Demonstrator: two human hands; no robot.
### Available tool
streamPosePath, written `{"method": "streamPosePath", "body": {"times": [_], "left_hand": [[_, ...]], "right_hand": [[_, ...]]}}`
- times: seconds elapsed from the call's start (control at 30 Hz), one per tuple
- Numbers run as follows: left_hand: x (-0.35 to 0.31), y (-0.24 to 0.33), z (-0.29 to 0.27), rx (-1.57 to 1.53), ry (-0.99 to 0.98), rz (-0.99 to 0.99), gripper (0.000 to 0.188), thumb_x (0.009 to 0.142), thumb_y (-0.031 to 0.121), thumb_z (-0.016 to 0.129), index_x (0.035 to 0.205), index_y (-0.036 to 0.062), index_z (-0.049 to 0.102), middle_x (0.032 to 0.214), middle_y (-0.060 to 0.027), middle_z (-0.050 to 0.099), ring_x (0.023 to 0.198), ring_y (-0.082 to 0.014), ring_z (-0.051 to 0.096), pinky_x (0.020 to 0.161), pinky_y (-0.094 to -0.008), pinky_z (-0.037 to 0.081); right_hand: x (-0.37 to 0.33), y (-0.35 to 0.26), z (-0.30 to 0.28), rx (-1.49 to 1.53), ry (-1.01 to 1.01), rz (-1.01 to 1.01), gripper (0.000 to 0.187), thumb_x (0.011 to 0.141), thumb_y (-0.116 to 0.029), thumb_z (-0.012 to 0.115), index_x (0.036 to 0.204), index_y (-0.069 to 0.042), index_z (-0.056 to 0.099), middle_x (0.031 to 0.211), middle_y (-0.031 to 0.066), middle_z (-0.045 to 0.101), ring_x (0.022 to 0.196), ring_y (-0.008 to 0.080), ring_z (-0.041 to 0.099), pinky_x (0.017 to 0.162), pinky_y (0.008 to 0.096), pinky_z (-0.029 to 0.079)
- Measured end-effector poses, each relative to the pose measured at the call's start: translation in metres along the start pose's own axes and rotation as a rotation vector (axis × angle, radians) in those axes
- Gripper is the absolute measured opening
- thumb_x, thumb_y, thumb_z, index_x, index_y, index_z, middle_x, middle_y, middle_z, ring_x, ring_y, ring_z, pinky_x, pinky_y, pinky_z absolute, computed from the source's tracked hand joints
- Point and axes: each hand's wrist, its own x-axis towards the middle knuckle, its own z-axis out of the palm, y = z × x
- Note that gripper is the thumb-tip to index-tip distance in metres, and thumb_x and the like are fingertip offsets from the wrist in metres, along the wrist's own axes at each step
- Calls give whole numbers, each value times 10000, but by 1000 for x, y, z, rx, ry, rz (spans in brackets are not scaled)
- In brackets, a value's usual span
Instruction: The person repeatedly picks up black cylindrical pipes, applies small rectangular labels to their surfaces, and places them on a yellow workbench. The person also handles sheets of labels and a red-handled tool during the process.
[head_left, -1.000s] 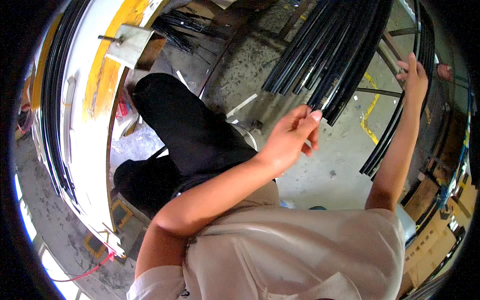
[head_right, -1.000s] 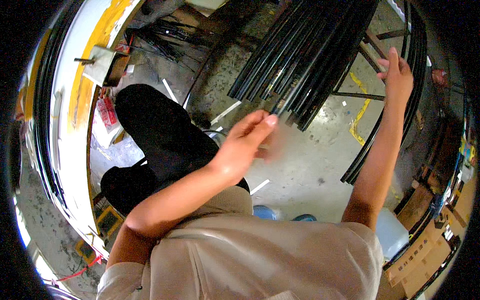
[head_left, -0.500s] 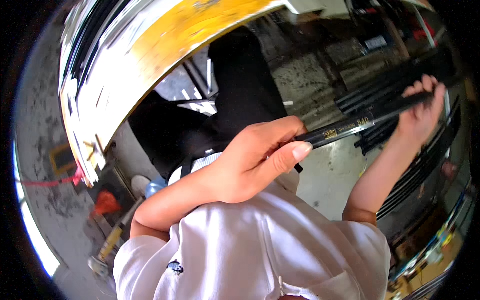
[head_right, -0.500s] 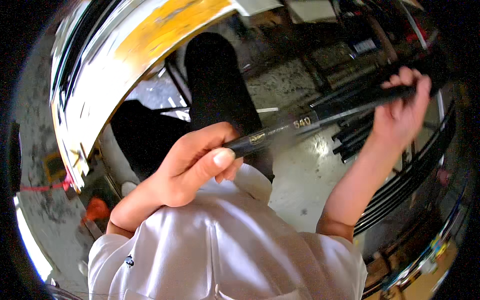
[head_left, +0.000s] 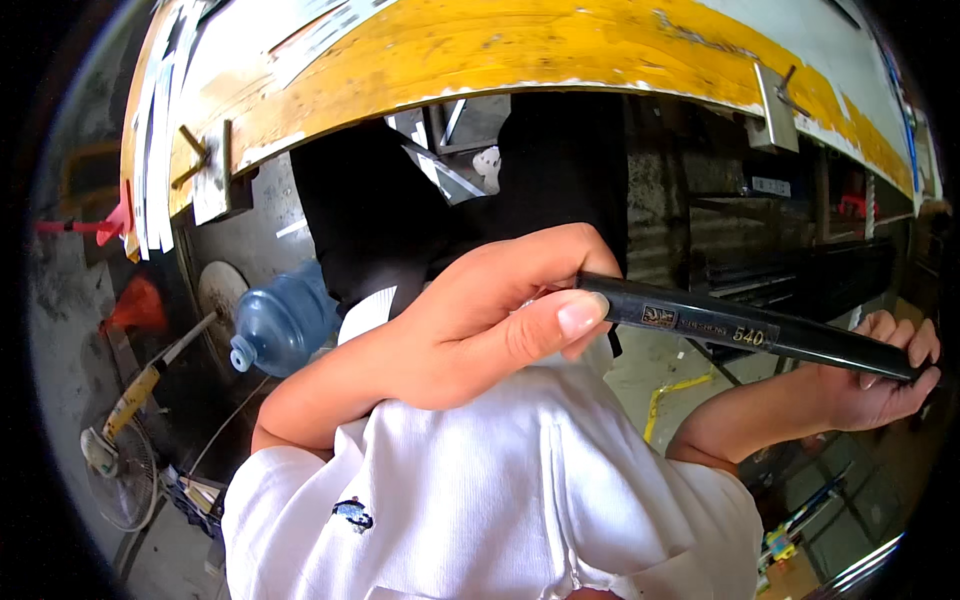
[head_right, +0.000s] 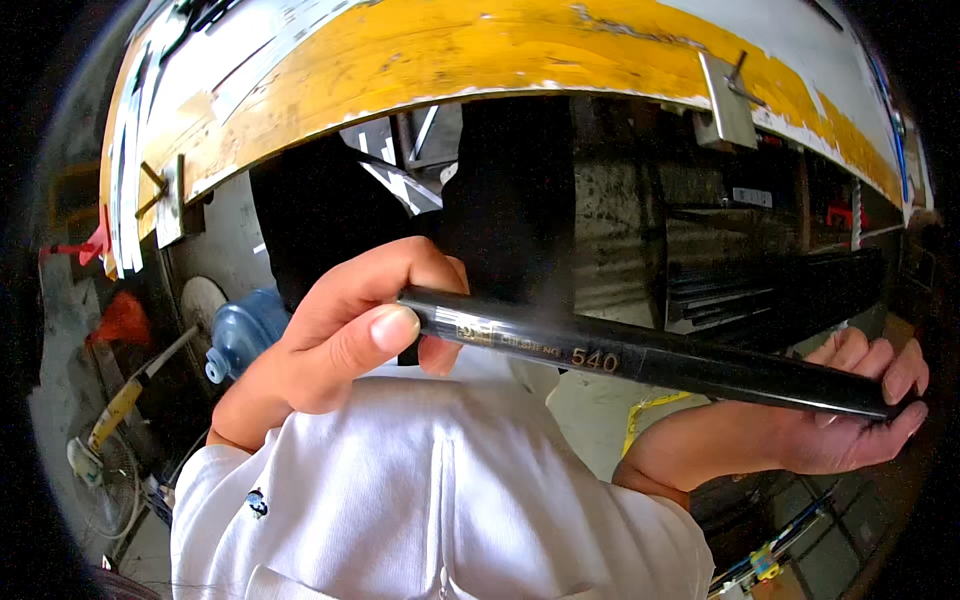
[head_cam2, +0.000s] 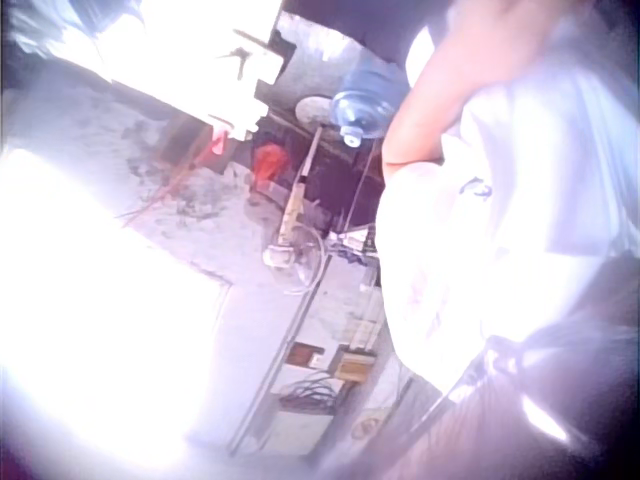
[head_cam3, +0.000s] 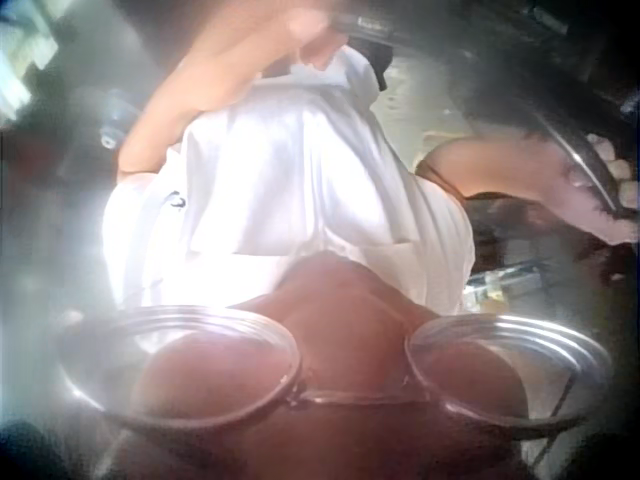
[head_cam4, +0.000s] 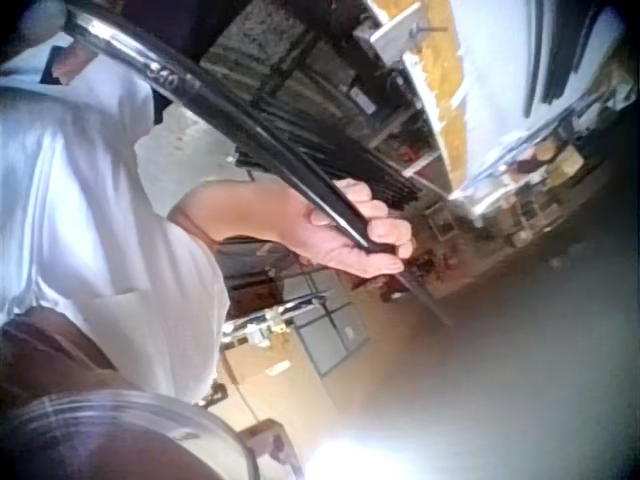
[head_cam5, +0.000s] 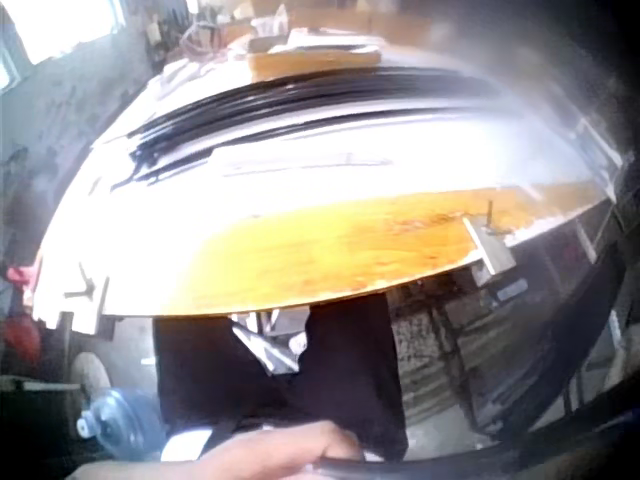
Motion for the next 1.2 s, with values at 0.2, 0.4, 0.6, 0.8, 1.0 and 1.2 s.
{"method": "streamPosePath", "body": {"times": [0.2,0.4,0.6,0.8,1.0,1.2], "left_hand": [[-32,2,-23,-72,76,98,396,987,399,499,889,15,503,773,-59,521,718,-135,479,644,-279,383],[-60,12,-39,81,191,92,374,994,374,473,889,16,492,769,-64,515,716,-136,487,666,-278,408],[-71,15,-54,217,291,226,288,983,274,498,889,3,525,771,-76,536,672,-148,480,635,-268,395],[-74,19,-56,201,428,74,319,998,294,475,891,0,532,774,-53,562,706,-106,513,644,-240,402],[-69,24,-61,354,446,106,267,997,247,498,922,-5,544,741,-61,527,660,-130,490,622,-259,407],[-64,36,-65,526,458,153,176,955,157,542,945,-19,551,699,-95,485,580,-187,456,554,-301,382]], "right_hand": [[4,9,44,125,-197,65,201,994,-273,411,965,-74,418,795,17,411,469,109,279,553,290,284],[3,26,84,189,-286,178,207,1021,-259,383,988,-62,438,760,30,426,386,109,327,416,268,306],[-9,61,120,362,173,371,248,1022,-296,399,1058,-95,540,707,70,531,353,128,356,267,242,299],[-14,97,143,90,6,325,239,1019,-278,431,1094,-63,506,715,88,534,397,103,365,328,224,303],[-8,121,141,-49,75,490,250,1011,-313,418,1085,-80,471,690,85,584,383,109,409,313,227,303],[-4,125,136,-73,26,598,317,1017,-348,456,1098,-44,502,722,85,612,386,112,397,351,240,274]]}}
